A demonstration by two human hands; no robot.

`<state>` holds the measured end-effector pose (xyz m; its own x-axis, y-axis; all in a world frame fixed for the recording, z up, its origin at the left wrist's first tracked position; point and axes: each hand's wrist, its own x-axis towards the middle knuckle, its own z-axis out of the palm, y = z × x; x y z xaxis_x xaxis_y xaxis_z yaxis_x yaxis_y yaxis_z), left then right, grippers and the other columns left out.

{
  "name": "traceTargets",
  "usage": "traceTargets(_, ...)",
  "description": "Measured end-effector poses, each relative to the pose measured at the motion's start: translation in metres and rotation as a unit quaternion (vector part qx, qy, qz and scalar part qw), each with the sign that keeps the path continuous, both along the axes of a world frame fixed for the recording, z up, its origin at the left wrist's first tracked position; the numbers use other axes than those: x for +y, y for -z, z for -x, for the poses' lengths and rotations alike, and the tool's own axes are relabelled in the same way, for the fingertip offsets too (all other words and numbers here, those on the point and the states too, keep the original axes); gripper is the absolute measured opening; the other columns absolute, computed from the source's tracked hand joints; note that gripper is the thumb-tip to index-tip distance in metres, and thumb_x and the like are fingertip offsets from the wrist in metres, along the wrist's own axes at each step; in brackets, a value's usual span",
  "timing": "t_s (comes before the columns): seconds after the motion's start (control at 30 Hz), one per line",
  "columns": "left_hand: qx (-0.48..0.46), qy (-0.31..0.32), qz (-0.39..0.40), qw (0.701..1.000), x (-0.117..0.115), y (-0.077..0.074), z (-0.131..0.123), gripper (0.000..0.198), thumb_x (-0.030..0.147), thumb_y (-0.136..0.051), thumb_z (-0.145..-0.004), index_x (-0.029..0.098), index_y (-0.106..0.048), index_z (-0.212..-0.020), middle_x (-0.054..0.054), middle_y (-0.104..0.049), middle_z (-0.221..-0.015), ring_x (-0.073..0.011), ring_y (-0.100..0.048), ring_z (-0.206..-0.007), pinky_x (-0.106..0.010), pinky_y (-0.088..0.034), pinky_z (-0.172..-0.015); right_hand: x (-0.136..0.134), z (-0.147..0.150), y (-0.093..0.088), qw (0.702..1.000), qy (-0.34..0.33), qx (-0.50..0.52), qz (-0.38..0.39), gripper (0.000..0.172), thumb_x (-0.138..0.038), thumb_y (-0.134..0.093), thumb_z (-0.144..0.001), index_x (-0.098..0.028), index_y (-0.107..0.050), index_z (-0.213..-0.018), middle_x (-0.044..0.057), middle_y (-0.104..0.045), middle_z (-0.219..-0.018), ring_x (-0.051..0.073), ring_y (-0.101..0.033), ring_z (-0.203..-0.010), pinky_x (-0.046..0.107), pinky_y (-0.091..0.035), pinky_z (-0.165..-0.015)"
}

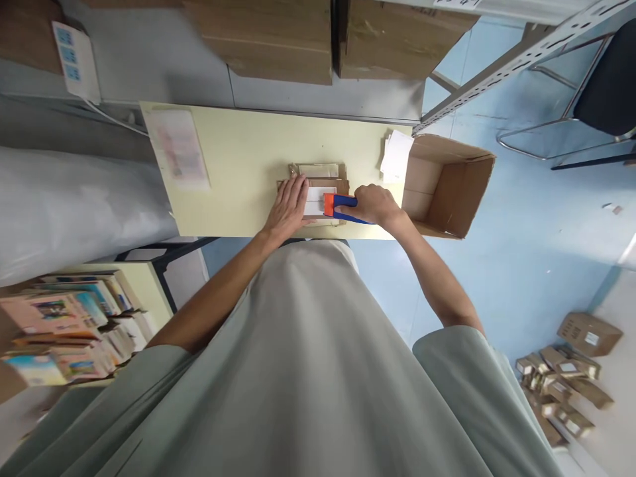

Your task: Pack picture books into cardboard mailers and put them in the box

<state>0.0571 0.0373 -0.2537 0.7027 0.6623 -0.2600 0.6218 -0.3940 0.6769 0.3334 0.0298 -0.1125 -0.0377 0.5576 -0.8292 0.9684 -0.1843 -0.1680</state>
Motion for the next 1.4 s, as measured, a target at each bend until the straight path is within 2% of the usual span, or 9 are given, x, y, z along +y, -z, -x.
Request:
traceTargets(0.23,0.013,-0.021,-0.002,1.000,0.022,-0.019,0.063,0.114,0.079,-0.070,-0.099,0.011,-0.032,-0.183,-0.025,-0.021,-0.192,-0.0447,-0.007,-0.182,-0.071,-0.002,-0.147,0.005,0.059,0.022,0.999,-0.001,0.037,-0.030,0.068,-0.076,-0.058,-0.108,-0.013,-0.082,-0.117,0.021,-0.084,-0.111,0.037,-0.079,-0.107,0.040,-0.057,-0.087)
traceTargets(0.37,0.010,-0.099,-0.015,0.995,0.020,-0.011,0.062,0.094,0.076,-0.041,-0.113,0.014,-0.032,-0.183,-0.019,-0.018,-0.194,-0.0401,-0.005,-0.183,-0.070,-0.001,-0.147,0.010,0.077,0.023,0.999,0.007,0.028,-0.037,0.071,-0.077,-0.058,-0.109,-0.011,-0.081,-0.123,0.023,-0.084,-0.115,0.039,-0.080,-0.111,0.040,-0.058,-0.089)
traceTargets(0.5,0.003,-0.153,-0.025,0.988,0.014,0.000,0.050,0.097,0.080,-0.037,-0.111,0.014,-0.037,-0.182,-0.019,-0.021,-0.194,-0.0383,-0.006,-0.183,-0.065,-0.001,-0.148,0.016,0.082,0.015,1.000,0.009,0.009,-0.029,0.070,-0.076,-0.059,-0.109,-0.011,-0.080,-0.124,0.023,-0.083,-0.115,0.038,-0.080,-0.111,0.039,-0.059,-0.088)
traceTargets(0.63,-0.004,-0.151,-0.026,0.988,0.011,0.002,0.049,0.100,0.084,-0.034,-0.111,0.013,-0.039,-0.181,-0.019,-0.024,-0.193,-0.0383,-0.008,-0.183,-0.064,-0.001,-0.148,0.024,0.069,-0.001,1.000,0.008,0.015,-0.005,0.068,-0.077,-0.061,-0.107,-0.013,-0.081,-0.115,0.019,-0.082,-0.097,0.036,-0.080,-0.100,0.039,-0.058,-0.085)
traceTargets(0.77,-0.004,-0.158,-0.032,0.987,0.012,0.001,0.051,0.097,0.081,-0.032,-0.112,0.011,-0.041,-0.180,-0.018,-0.024,-0.192,-0.0375,-0.009,-0.183,-0.062,0.000,-0.149,0.019,0.028,-0.024,1.000,0.001,-0.012,0.001,0.069,-0.080,-0.061,-0.105,-0.015,-0.080,-0.103,0.015,-0.077,-0.083,0.033,-0.076,-0.087,0.041,-0.056,-0.080)
traceTargets(0.87,-0.004,-0.165,-0.028,0.986,0.012,0.000,0.049,0.095,0.079,-0.034,-0.112,0.012,-0.041,-0.180,-0.017,-0.025,-0.193,-0.0369,-0.009,-0.183,-0.061,0.000,-0.149,0.008,-0.002,-0.031,0.999,-0.013,-0.034,0.003,0.068,-0.082,-0.060,-0.104,-0.017,-0.080,-0.099,0.014,-0.075,-0.082,0.032,-0.074,-0.084,0.041,-0.055,-0.078)
traceTargets(1.03,0.012,-0.165,-0.020,0.986,0.013,0.000,0.047,0.095,0.079,-0.037,-0.112,0.013,-0.039,-0.181,-0.016,-0.022,-0.193,-0.0358,-0.007,-0.183,-0.061,0.001,-0.149,0.000,-0.013,-0.009,0.999,-0.026,-0.041,-0.005,0.069,-0.080,-0.059,-0.106,-0.014,-0.081,-0.110,0.016,-0.076,-0.089,0.033,-0.074,-0.090,0.041,-0.053,-0.082)
traceTargets(1.23,0.030,-0.156,-0.025,0.987,0.013,-0.001,0.047,0.095,0.076,-0.032,-0.113,0.010,-0.037,-0.182,-0.018,-0.019,-0.194,-0.0372,-0.004,-0.183,-0.062,0.002,-0.149,-0.002,0.010,0.024,0.996,-0.036,-0.081,-0.025,0.066,-0.068,-0.060,-0.110,-0.008,-0.078,-0.129,0.026,-0.080,-0.115,0.039,-0.075,-0.108,0.042,-0.052,-0.091)
traceTargets(1.4,0.042,-0.151,-0.022,0.987,0.014,-0.004,0.047,0.097,0.077,-0.030,-0.113,0.010,-0.036,-0.182,-0.017,-0.018,-0.194,-0.0368,-0.003,-0.183,-0.062,0.002,-0.149,-0.016,0.033,0.038,0.994,-0.023,-0.087,-0.061,0.060,-0.061,-0.054,-0.114,-0.008,-0.078,-0.126,0.027,-0.081,-0.117,0.037,-0.077,-0.105,0.040,-0.050,-0.086)
